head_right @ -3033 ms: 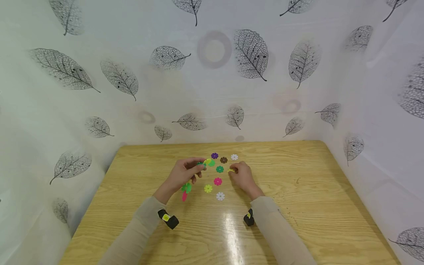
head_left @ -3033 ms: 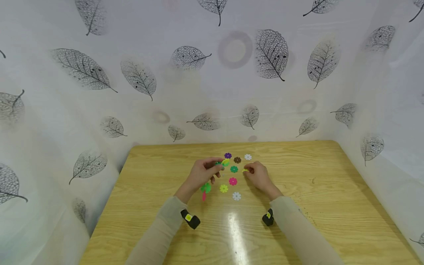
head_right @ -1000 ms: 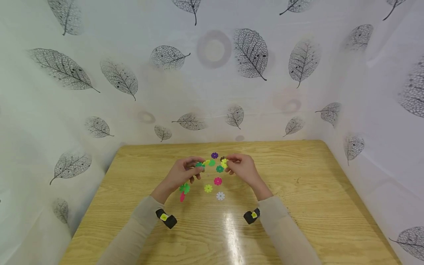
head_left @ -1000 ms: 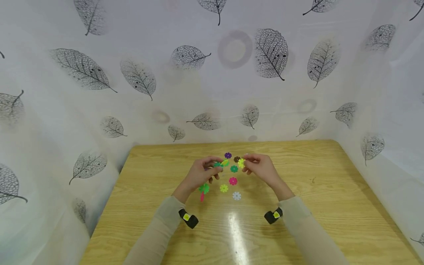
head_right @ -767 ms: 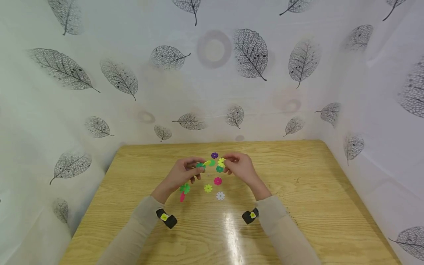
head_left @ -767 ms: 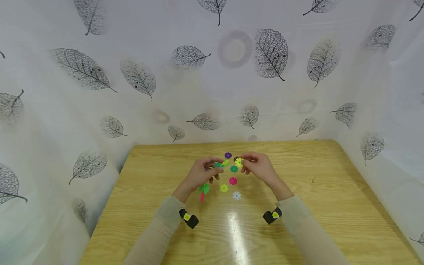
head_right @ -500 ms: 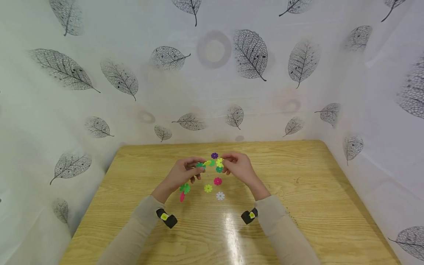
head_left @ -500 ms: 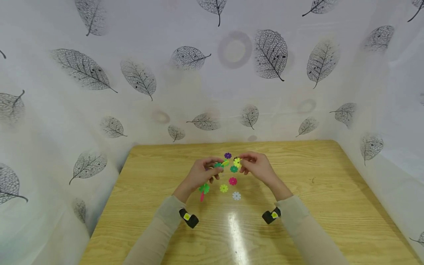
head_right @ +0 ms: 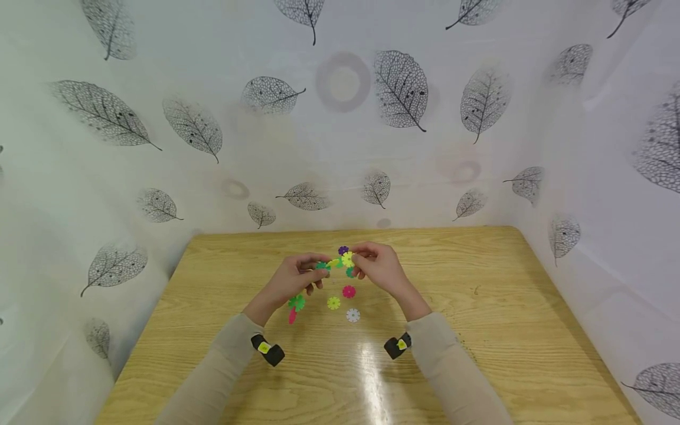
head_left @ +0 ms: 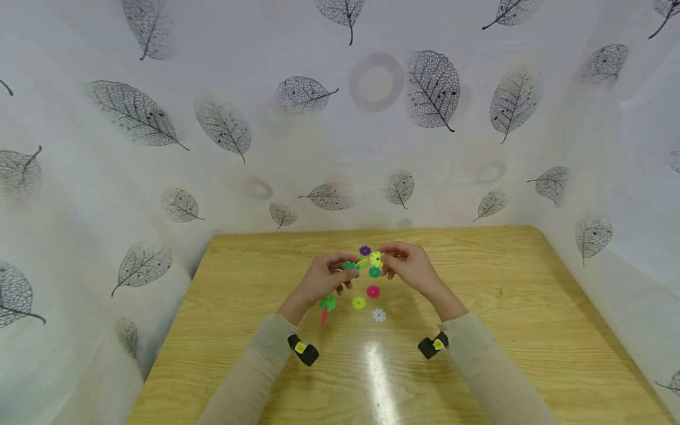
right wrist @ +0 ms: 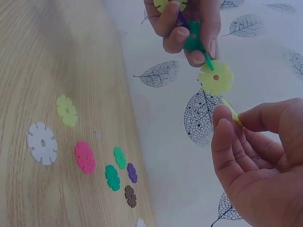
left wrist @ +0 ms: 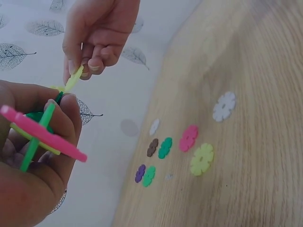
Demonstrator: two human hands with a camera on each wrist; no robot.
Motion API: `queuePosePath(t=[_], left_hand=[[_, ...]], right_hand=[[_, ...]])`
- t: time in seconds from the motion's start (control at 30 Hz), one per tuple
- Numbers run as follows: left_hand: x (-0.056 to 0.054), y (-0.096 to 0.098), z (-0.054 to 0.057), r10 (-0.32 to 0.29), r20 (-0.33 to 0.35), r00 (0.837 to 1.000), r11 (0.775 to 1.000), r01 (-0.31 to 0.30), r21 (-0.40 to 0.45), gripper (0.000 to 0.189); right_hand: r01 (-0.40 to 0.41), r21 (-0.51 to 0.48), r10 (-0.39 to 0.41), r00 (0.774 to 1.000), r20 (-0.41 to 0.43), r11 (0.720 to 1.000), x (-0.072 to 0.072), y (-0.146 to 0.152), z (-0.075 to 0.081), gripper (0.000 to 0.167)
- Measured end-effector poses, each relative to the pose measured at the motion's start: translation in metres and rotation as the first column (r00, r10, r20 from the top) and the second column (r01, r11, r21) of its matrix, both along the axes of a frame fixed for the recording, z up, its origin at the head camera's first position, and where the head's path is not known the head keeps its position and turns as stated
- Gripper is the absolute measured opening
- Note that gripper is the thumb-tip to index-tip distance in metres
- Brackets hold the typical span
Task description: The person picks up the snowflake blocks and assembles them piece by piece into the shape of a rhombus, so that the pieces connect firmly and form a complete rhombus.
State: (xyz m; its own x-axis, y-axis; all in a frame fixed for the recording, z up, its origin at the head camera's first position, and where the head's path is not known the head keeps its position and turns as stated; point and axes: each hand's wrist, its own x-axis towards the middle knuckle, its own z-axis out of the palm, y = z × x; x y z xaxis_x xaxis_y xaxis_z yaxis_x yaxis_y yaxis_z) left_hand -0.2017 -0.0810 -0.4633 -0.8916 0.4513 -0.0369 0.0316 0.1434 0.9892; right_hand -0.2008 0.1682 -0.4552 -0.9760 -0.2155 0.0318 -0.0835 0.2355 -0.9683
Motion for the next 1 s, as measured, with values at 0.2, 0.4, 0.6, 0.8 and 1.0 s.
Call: queuePosePath(t=[0.2, 0.4, 0.6, 0.8, 1.0], left_hand=[[0.002, 0.0, 0.003, -0.009, -0.005, 1.0, 1.0, 0.009, -0.009, 0.032], [0.001, 0.0, 0.002, -0.015, -0.008, 1.0, 1.0, 0.014, -0.017, 0.031], [0.001, 0.001, 0.002, -0.024, -0.017, 1.0, 1.0, 0.024, -0.015, 0.03], [0.001, 0.001, 0.001, -0.025, 0.005, 1.0, 0.999, 0.025, 0.021, 0.032], [0.002, 0.003, -0.004, -0.019, 0.051, 0.999, 0.996, 0.014, 0.087, 0.028]], right_hand=[[-0.022, 0.001, 0.022, 1.0, -0.01, 1.0, 0.0, -0.002, 0.001, 0.029], [-0.033, 0.007, 0.033, 0.999, -0.006, 0.999, -0.001, -0.003, 0.002, 0.03], [-0.043, -0.004, 0.043, 0.999, 0.013, 0.999, 0.001, -0.006, 0.004, 0.032], [-0.039, -0.016, 0.039, 0.999, 0.011, 0.999, 0.001, -0.009, 0.001, 0.03], [-0.039, -0.039, 0.039, 0.999, -0.005, 0.998, 0.005, -0.012, 0.0, 0.026]])
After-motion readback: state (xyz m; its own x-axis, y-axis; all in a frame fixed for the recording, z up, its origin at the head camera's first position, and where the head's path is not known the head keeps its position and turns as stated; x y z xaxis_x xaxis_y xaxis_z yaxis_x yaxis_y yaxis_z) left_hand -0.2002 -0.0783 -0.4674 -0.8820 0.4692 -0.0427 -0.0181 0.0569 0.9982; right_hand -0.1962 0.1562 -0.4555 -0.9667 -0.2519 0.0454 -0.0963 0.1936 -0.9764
